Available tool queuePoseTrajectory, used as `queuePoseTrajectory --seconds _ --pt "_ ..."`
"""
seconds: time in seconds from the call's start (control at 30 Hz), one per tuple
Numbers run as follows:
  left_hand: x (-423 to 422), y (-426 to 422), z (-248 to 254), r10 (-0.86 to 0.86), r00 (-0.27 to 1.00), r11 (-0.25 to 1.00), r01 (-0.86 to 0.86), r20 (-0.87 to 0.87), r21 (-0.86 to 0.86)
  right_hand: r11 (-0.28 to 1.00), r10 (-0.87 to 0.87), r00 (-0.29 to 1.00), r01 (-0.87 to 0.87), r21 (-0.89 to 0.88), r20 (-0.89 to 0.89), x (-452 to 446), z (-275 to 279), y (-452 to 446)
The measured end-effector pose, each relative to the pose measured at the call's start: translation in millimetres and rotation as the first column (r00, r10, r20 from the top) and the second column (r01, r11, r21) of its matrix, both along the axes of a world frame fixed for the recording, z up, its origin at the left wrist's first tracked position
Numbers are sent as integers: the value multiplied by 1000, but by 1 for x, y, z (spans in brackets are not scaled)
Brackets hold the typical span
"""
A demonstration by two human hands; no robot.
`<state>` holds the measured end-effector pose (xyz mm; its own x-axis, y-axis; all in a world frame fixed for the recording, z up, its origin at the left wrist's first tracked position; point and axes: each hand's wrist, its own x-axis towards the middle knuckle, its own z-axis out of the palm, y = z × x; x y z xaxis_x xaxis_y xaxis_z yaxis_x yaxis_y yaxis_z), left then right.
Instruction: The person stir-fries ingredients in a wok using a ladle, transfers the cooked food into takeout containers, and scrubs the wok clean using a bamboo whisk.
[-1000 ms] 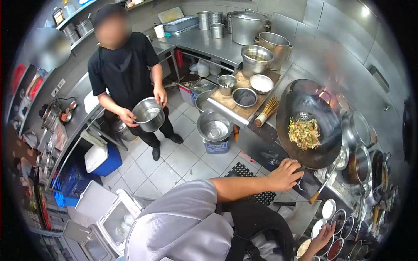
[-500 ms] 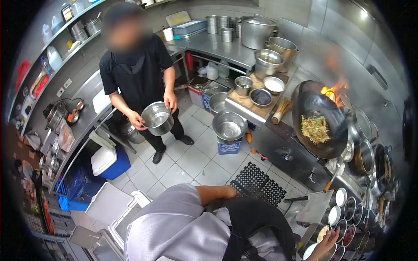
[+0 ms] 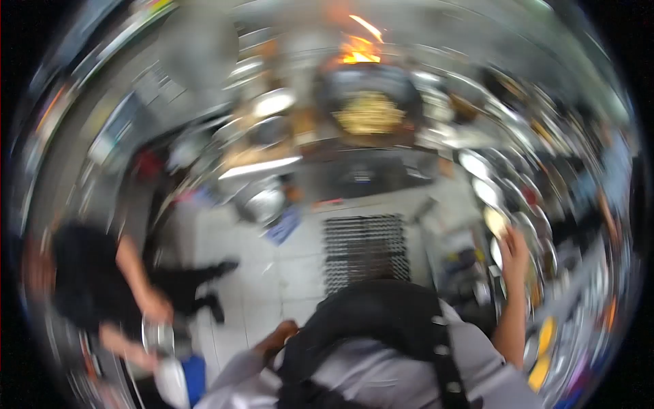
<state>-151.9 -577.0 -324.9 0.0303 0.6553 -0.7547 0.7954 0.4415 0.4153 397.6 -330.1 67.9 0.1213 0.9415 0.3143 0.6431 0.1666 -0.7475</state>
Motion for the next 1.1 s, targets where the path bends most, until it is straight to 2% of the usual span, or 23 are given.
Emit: queuePoseTrajectory --seconds 0.03,0.07,0.1,0.13,0.17,0.2,0.23,0.27,0.3,0.37,0.47,0.5,0.57,0.6,0.67,0.7,0.77,0.83,0.87,0.93,1.0,1.03,1.1 --pt "2 16 4 43 998 999 -44 42 12 987 -34 986 7 161 165 9 24 1" --pt "3 25 7 96 992 995 -98 76 17 972 -99 973 50 230 209 16 54 -3" --pt "10 43 14 105 991 994 -107 88 17 965 -169 979 140 223 112 54 55 4" --pt "15 53 26 121 987 992 -123 104 13 939 -308 933 267 215 185 74 82 1" --pt "21 66 30 109 988 994 -112 105 14 924 -248 968 246 292 -33 99 90 5" --pt "28 77 43 112 987 993 -115 111 20 888 -260 956 291 356 -133 118 98 10" --pt "36 89 51 119 987 992 -122 111 25 841 -217 954 291 456 -209 146 94 22" --pt "46 99 58 114 988 993 -118 108 30 801 -300 918 391 454 -261 168 99 25" --pt "57 113 65 113 987 992 -118 113 35 750 -244 916 386 537 -319 190 97 30" --pt "77 135 75 102 988 994 -106 114 36 654 -461 840 540 530 -287 227 105 25" --pt "105 159 89 65 993 998 -66 103 9 537 -707 703 602 591 -74 316 89 8" --pt "114 168 93 52 994 999 -53 95 3 524 -770 638 631 573 2 332 85 0" --pt "129 179 98 28 996 1000 -26 88 -16 565 -819 560 751 343 124 396 58 -14" --pt "136 185 100 17 996 1000 -15 86 -25 566 -808 519 816 118 280 433 38 -22" --pt "152 196 103 -15 997 999 18 79 -29 494 -737 484 862 -112 472 485 -18 -35" --pt "158 195 104 -22 997 999 25 78 -28 493 -659 535 838 -233 528 487 -29 -39" --pt "175 198 109 -66 996 998 66 58 2 625 -560 719 693 -360 412 517 -68 -54" --pt "195 199 118 -108 994 993 106 36 44 730 -527 814 580 -361 244 524 -92 -56" --pt "204 201 121 -126 992 990 125 19 64 677 -545 835 494 -546 81 526 -91 -55" --pt "229 220 141 -162 987 981 162 -15 103 779 -537 843 478 -407 -37 564 -140 -70" --pt "240 234 154 -144 989 975 149 -41 167 810 -545 814 449 -376 -201 580 -151 -75" --pt "240 238 157 -154 987 965 161 -52 209 789 -537 839 463 -404 -87 574 -137 -75" --pt "241 243 156 -157 985 952 170 -70 253 836 -487 866 423 -350 -116 578 -140 -75"
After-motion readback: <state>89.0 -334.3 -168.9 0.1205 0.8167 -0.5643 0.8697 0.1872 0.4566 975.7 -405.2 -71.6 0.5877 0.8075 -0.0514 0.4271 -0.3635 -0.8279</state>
